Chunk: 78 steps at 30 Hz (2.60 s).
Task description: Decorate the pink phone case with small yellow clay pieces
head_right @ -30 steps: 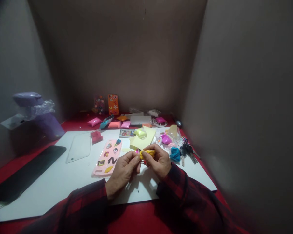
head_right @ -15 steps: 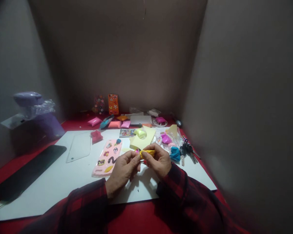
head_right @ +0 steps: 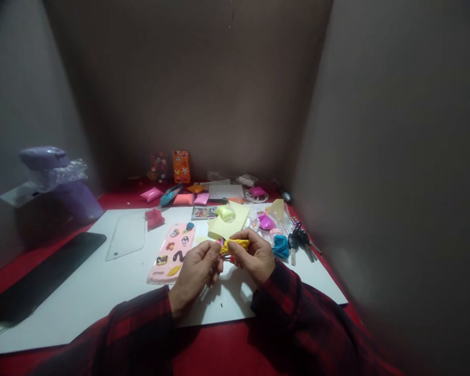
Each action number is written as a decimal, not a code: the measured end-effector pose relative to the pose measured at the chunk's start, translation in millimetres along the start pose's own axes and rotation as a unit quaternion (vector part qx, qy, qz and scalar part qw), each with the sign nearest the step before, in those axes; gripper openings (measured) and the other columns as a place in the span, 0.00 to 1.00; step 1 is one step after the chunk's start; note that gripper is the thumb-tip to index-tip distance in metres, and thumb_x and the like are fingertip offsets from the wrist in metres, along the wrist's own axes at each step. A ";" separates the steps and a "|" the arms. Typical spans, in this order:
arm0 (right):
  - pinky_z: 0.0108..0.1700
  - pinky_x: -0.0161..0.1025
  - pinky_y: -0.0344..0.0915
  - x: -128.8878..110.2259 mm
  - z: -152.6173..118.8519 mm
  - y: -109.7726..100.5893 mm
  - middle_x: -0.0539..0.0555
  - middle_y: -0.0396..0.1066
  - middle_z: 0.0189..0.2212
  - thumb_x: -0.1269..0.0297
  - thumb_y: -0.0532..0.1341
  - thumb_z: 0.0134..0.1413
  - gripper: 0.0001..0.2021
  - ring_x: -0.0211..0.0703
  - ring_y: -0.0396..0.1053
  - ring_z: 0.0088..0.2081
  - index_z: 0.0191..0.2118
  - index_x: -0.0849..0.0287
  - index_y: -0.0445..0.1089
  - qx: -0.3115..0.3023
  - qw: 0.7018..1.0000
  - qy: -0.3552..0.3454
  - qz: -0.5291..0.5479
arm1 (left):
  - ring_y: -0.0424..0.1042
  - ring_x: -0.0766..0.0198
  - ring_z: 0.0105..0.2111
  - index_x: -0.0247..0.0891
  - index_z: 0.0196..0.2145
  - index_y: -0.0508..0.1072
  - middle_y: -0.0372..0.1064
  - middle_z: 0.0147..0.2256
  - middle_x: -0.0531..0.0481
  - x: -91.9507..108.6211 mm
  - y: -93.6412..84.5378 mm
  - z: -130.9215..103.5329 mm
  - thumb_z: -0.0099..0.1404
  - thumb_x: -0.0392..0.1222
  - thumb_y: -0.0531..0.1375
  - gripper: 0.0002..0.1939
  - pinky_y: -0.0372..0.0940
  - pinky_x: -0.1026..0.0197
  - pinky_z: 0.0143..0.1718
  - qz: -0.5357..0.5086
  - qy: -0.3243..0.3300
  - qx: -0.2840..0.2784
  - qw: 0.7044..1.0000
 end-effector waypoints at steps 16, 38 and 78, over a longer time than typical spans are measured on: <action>0.23 0.33 0.60 -6.3 -6.0 0.1 0.49 0.65 0.23 0.62 0.62 0.47 0.07 0.36 0.63 0.22 0.30 0.59 0.68 0.078 0.987 -0.059 -0.131 | 0.52 0.77 0.12 0.36 0.23 0.62 0.56 0.16 0.59 -0.3 0.8 1.2 0.59 0.46 0.55 0.13 0.46 0.71 0.14 -0.017 -0.003 0.004 1.000; 0.34 0.41 0.62 -15.7 1.0 0.5 0.54 0.68 0.26 0.66 0.59 0.51 0.04 0.44 0.64 0.30 0.31 0.57 0.70 -0.021 0.929 -0.184 -0.321 | 0.56 0.76 0.12 0.35 0.27 0.64 0.64 0.20 0.55 -11.1 -5.4 8.7 0.57 0.50 0.57 0.14 0.50 0.72 0.11 -0.096 -0.041 0.000 0.995; 0.31 0.42 0.59 -28.5 -4.4 8.2 0.53 0.65 0.24 0.70 0.57 0.52 0.04 0.43 0.61 0.28 0.31 0.59 0.69 -0.070 0.932 -0.258 -0.246 | 0.52 0.78 0.11 0.35 0.22 0.63 0.59 0.15 0.59 -4.2 -1.8 4.1 0.58 0.50 0.56 0.16 0.47 0.73 0.11 -0.035 -0.040 -0.003 0.999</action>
Point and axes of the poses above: each hand's wrist, its own z-axis towards the middle knuckle, its own y-axis out of the palm, x = y × z, the point moved 6 cm from there along z, towards the middle knuckle
